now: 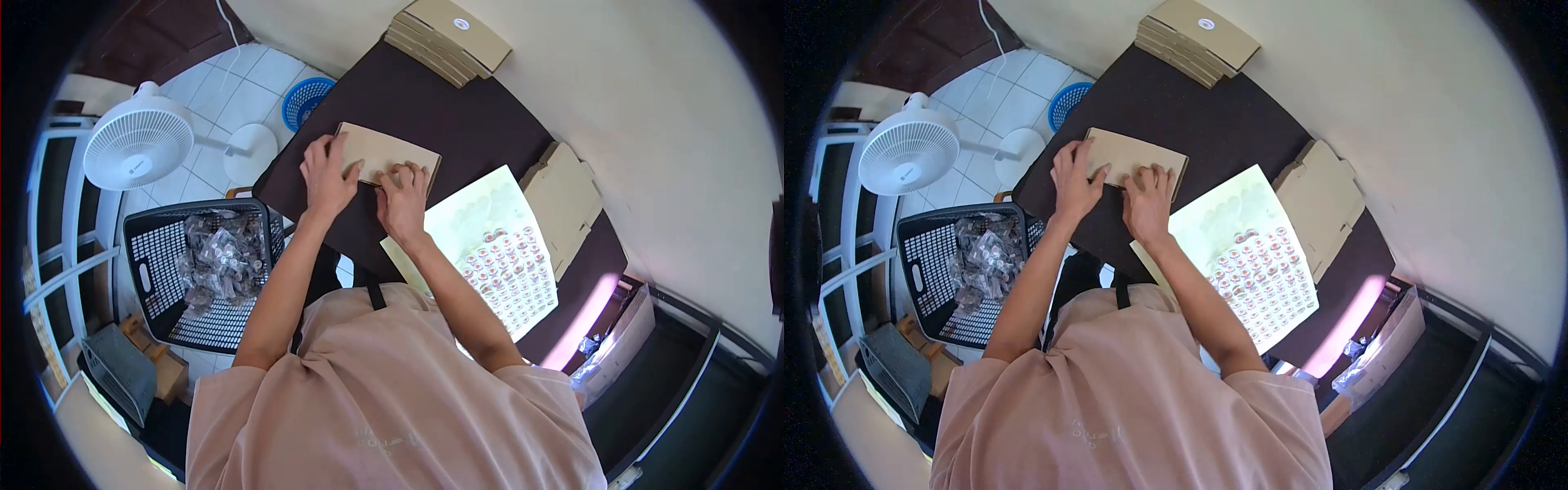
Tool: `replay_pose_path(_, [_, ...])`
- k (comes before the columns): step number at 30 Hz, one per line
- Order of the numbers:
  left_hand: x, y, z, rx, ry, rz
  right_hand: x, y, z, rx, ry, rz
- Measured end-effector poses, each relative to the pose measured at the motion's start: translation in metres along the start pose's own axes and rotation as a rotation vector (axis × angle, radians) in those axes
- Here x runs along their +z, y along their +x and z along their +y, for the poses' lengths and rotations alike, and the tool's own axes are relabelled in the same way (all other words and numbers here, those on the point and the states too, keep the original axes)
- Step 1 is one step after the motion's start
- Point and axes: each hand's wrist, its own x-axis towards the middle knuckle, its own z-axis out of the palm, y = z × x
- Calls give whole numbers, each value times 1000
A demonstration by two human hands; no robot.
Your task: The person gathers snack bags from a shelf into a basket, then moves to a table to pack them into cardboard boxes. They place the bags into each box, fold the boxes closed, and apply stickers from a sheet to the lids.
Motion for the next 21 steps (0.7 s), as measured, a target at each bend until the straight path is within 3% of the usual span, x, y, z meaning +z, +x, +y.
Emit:
replay_pose_path(1, [5,2,6,11,0,-5,-2,-3,-4,38,58,30])
replay_pose_path(3, [19,5,15,274,128,-67,-14,-9,-2,47,65,45])
replay_pose_path(5, [29,4,20,304,201,-146,-31,-22,5,144,321,136])
replay_pose_path(7, [32,3,20,333,311,-148,-61,-41,20,340,475,224])
replay_pose_path(10, [38,0,16,333,351,-192,-93,-93,52,755,458,368])
replay_pose_path(13, [39,2,18,327,352,-208,-118,-133,56,1021,352,259])
replay_pose_path(15, [41,4,19,322,358,-218,-111,-170,63,928,79,76])
replay_pose_path(17, [42,5,19,273,402,-265,-107,-183,49,1123,151,-121])
replay_pose_path(18, [43,5,18,275,406,-268,-101,-189,41,1107,153,-188])
replay_pose_path(19, [43,4,18,270,409,-272,-100,-194,35,1267,246,-313])
replay_pose_path(21, [46,4,18,273,410,-282,-86,-209,25,1267,252,-305])
